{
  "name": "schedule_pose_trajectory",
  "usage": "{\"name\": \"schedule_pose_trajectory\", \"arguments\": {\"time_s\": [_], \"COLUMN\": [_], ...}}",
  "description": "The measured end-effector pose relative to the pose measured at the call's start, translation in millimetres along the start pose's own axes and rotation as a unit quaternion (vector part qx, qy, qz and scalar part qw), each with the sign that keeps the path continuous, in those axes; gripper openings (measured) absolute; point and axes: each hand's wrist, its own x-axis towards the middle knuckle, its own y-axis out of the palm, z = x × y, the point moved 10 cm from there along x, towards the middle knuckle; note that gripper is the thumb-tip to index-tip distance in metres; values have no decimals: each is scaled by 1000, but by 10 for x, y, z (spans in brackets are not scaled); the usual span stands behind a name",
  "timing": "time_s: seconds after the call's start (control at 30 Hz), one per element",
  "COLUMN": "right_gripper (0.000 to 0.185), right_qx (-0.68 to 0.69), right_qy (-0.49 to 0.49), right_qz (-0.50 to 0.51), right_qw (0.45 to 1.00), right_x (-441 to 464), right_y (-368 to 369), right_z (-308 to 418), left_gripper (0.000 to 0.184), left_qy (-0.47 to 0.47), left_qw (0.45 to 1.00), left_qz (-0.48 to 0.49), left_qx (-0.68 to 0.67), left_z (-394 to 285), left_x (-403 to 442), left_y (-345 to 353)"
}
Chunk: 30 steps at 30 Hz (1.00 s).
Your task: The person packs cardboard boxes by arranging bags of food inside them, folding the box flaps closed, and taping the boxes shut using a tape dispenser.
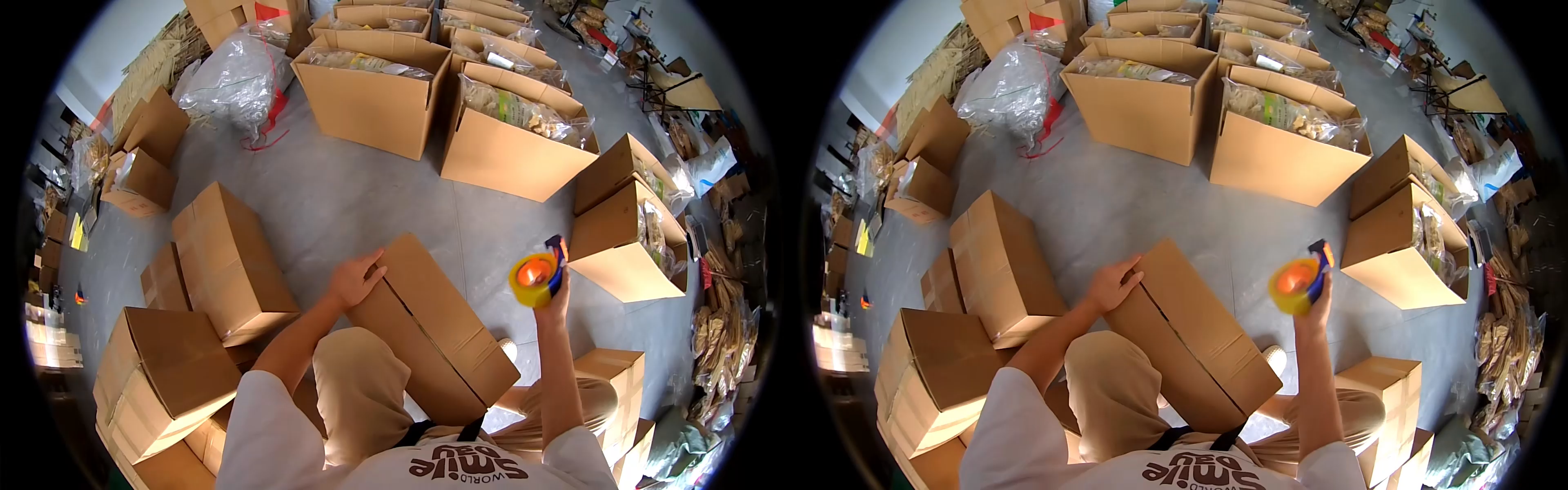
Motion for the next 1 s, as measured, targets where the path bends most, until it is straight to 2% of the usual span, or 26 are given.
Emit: {"name": "schedule_pose_trajectory", "arguments": {"time_s": [0.03, 0.07, 0.13, 0.2, 0.23, 0.27, 0.3, 0.37, 0.4, 0.43, 0.5, 0.53, 0.63, 0.67, 0.7, 0.77, 0.9, 0.97, 1.0], "right_gripper": [41, 40, 40, 42, 43, 43, 43, 50, 48, 48, 50, 52, 41, 37, 32, 28, 25, 25, 25], "right_qx": [77, 120, 68, -58, -119, -163, -166, -279, -317, -317, -240, -244, -275, -291, -395, -396, -376, -365, -367], "right_qy": [-10, 22, 3, 88, 130, 118, 121, 57, 25, 26, 68, 42, 55, 84, 98, 69, 97, 87, 85], "right_qz": [-55, -4, 6, 19, 30, -7, -8, 17, 69, 75, 161, 191, 316, 308, 289, 314, 312, 306, 307], "right_qw": [995, 992, 998, 994, 984, 979, 979, 958, 946, 945, 955, 950, 906, 902, 867, 860, 867, 875, 874], "right_x": [75, 296, 330, 69, -51, -121, -172, -183, -244, -401, -869, -970, -1227, -1224, -1152, -1152, -1287, -1286, -1280], "right_y": [81, 59, 64, 166, 319, 357, 398, 564, 749, 937, 1459, 1574, 1846, 1785, 1597, 1154, 964, 940, 924], "right_z": [14, -199, -487, -936, -1075, -980, -979, -832, -785, -729, -744, -761, -944, -1081, -1248, -1590, -1542, -1524, -1522], "left_gripper": [46, 44, 41, 39, 38, 38, 38, 39, 39, 40, 40, 40, 39, 38, 38, 36, 35, 35, 35], "left_qy": [-2, -4, -19, -34, -95, -151, -155, -131, -133, -117, -106, -97, -85, -83, -84, -76, -93, -27, -27], "left_qw": [1000, 1000, 1000, 999, 995, 986, 985, 989, 989, 992, 993, 995, 995, 995, 995, 996, 995, 995, 995], "left_qz": [-6, -12, -24, -37, 0, 47, 49, 53, 48, 42, 41, 25, 22, 39, 38, 40, 23, -92, -94], "left_qx": [-2, -6, 3, 9, 32, 55, 53, 31, 31, 31, 31, 30, 39, 50, 49, 34, 25, -12, -13], "left_z": [-23, -26, 66, 74, 135, 228, 255, 236, 242, 209, 228, 238, 214, 198, 181, 138, 243, 219, 217], "left_x": [-20, -40, -31, 3, 28, -6, -19, 30, 49, 59, 26, 31, 50, 42, 29, 30, 21, 17, 29], "left_y": [-22, -26, 21, 42, 56, 105, 122, 153, 135, 129, 167, 169, 138, 139, 118, 109, 198, 49, 8]}}
